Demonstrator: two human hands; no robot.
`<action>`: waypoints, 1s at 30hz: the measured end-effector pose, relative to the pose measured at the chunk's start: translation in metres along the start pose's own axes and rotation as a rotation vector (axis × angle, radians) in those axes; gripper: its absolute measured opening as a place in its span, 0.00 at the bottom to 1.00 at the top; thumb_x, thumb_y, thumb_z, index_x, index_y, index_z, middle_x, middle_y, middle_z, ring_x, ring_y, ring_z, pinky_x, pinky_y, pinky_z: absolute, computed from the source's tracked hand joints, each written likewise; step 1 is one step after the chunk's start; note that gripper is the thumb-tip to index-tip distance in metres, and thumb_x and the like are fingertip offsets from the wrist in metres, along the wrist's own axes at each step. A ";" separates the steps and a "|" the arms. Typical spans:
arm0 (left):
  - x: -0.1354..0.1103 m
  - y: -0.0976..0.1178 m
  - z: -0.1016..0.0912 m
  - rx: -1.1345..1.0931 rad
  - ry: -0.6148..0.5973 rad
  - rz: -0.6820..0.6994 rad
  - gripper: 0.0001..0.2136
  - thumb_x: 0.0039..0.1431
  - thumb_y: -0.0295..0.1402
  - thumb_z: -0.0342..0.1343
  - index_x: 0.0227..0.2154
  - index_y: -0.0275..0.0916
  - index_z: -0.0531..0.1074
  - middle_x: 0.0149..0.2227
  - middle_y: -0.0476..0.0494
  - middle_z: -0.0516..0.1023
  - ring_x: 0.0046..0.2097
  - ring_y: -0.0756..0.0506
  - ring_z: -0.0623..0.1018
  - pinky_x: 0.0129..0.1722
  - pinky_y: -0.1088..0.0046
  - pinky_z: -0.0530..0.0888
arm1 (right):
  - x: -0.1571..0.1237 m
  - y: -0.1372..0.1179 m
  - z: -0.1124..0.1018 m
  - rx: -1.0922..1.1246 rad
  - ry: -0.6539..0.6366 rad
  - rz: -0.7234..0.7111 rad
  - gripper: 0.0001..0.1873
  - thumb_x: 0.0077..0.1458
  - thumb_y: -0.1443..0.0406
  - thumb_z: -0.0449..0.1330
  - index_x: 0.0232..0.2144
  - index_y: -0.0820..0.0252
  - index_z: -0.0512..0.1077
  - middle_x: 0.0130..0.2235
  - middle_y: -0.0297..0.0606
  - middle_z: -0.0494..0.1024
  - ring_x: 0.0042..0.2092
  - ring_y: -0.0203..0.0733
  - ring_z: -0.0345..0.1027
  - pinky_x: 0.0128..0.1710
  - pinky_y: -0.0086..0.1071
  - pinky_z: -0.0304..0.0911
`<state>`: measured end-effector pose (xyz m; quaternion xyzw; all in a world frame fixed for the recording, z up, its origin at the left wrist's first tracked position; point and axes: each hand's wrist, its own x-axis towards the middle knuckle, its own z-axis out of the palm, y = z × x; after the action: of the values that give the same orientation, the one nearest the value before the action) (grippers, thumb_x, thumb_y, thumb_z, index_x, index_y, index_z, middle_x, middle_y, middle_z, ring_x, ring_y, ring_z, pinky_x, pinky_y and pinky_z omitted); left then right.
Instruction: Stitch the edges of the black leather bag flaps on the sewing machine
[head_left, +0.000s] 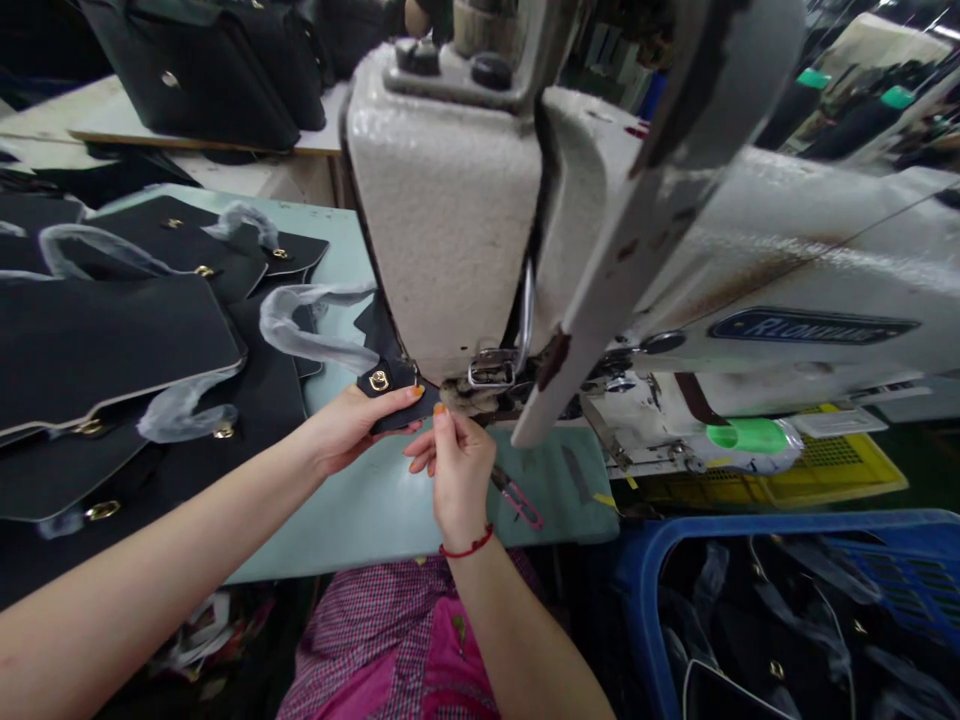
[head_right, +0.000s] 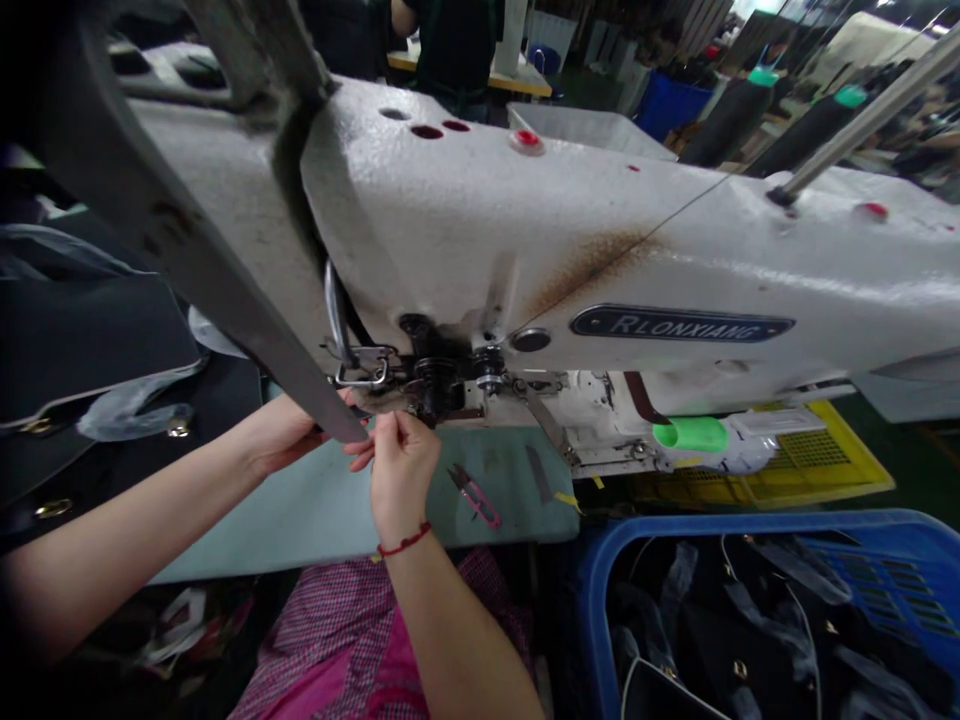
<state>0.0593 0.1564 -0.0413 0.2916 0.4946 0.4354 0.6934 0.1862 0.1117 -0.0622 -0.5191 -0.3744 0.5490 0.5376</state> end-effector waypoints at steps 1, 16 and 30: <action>-0.001 -0.003 0.000 -0.007 0.016 -0.004 0.14 0.41 0.31 0.70 0.33 0.34 0.77 0.31 0.44 0.81 0.28 0.50 0.77 0.25 0.79 0.75 | 0.000 0.000 -0.001 0.002 -0.004 -0.001 0.22 0.61 0.56 0.52 0.19 0.60 0.67 0.17 0.31 0.74 0.15 0.30 0.61 0.15 0.22 0.49; -0.035 -0.040 0.041 -0.252 0.319 0.204 0.13 0.41 0.34 0.69 0.31 0.34 0.76 0.29 0.48 0.80 0.27 0.51 0.76 0.30 0.76 0.75 | 0.000 -0.011 -0.018 0.041 -0.088 0.045 0.23 0.59 0.56 0.54 0.16 0.61 0.66 0.15 0.30 0.71 0.13 0.29 0.58 0.14 0.22 0.49; -0.054 -0.096 0.121 -0.317 0.691 0.382 0.18 0.57 0.44 0.58 0.45 0.37 0.75 0.50 0.40 0.77 0.52 0.43 0.75 0.56 0.65 0.68 | 0.014 -0.035 -0.059 -0.258 -0.266 0.012 0.27 0.60 0.57 0.54 0.12 0.60 0.62 0.12 0.28 0.63 0.14 0.28 0.52 0.16 0.23 0.49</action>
<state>0.1956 0.0679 -0.0567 0.1047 0.5622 0.6987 0.4299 0.2524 0.1218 -0.0411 -0.5087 -0.5065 0.5633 0.4091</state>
